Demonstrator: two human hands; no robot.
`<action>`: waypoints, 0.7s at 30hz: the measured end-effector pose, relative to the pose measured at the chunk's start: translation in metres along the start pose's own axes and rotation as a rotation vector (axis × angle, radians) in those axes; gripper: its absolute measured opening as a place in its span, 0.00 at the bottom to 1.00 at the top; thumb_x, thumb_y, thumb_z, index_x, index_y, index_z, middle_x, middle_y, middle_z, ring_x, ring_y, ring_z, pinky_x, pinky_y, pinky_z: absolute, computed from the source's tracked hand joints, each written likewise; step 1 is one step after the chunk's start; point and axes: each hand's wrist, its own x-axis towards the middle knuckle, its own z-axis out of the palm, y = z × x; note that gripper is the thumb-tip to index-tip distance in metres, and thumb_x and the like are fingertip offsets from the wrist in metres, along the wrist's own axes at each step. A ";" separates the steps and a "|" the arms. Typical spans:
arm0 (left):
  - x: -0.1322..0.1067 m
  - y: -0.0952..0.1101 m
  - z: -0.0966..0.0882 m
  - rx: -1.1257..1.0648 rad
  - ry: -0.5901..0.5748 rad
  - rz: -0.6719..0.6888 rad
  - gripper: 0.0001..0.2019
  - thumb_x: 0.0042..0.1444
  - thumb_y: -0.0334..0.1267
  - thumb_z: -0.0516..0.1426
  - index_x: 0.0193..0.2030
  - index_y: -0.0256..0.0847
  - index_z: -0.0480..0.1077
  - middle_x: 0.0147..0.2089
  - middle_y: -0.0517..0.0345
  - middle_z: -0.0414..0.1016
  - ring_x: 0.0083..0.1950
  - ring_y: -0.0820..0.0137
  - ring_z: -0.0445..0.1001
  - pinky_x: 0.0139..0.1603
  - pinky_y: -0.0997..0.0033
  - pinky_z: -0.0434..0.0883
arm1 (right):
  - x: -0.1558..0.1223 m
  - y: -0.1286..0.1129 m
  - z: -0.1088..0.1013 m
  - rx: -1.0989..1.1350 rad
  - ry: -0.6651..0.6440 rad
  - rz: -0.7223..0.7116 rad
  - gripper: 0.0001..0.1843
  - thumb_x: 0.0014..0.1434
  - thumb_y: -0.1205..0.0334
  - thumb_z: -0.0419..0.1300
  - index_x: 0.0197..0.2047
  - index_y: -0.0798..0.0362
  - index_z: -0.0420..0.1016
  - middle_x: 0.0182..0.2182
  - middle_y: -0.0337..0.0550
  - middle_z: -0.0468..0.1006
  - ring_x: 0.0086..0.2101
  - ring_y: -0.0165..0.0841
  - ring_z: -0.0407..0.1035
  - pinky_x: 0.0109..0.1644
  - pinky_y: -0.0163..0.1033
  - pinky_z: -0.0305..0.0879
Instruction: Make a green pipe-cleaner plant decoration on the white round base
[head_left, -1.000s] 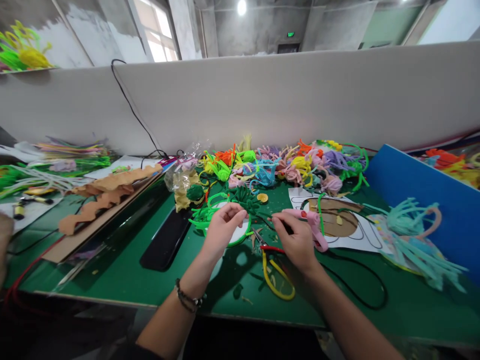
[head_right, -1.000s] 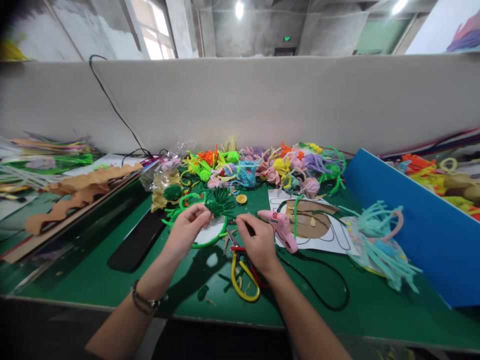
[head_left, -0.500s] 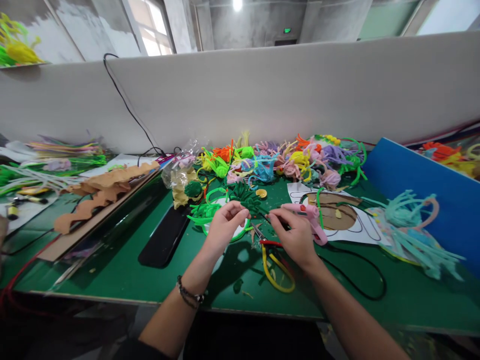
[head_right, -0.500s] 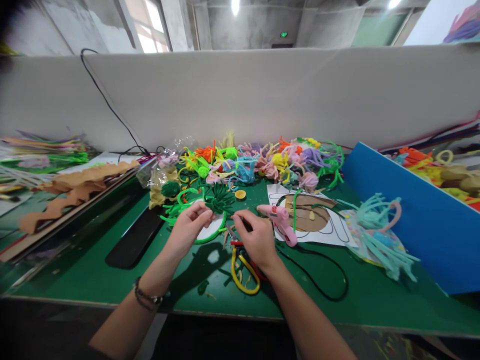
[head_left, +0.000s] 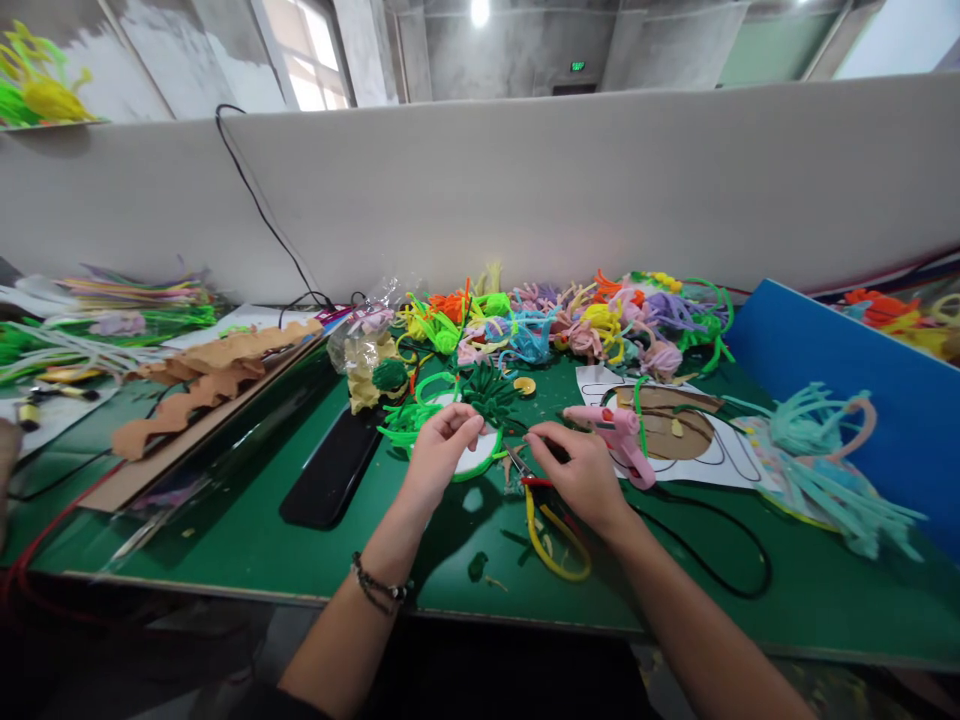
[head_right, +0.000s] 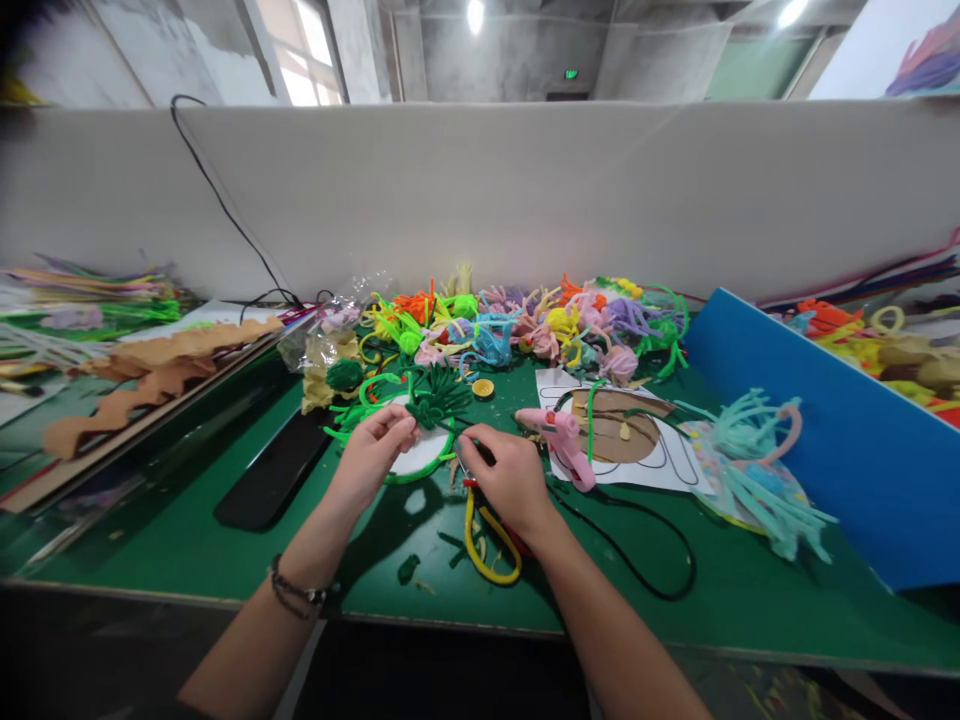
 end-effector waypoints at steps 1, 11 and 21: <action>0.000 0.000 -0.001 0.008 0.015 0.010 0.09 0.39 0.39 0.59 0.21 0.37 0.64 0.17 0.65 0.66 0.18 0.82 0.57 0.21 0.80 0.56 | 0.000 0.000 0.000 -0.006 -0.005 0.001 0.11 0.56 0.62 0.51 0.27 0.54 0.71 0.22 0.38 0.75 0.22 0.28 0.67 0.28 0.31 0.58; -0.012 0.001 -0.002 -0.003 0.187 0.104 0.09 0.40 0.39 0.58 0.22 0.37 0.63 0.18 0.66 0.65 0.18 0.82 0.57 0.20 0.81 0.56 | 0.001 -0.007 0.004 0.104 -0.114 0.007 0.12 0.55 0.62 0.50 0.25 0.54 0.71 0.20 0.37 0.74 0.21 0.28 0.66 0.26 0.30 0.58; -0.011 -0.009 -0.014 -0.155 0.345 0.050 0.13 0.34 0.41 0.62 0.23 0.36 0.64 0.17 0.68 0.64 0.18 0.83 0.56 0.21 0.81 0.55 | -0.001 -0.002 0.008 0.083 -0.156 -0.007 0.10 0.55 0.62 0.50 0.30 0.54 0.72 0.22 0.38 0.75 0.23 0.29 0.67 0.27 0.32 0.57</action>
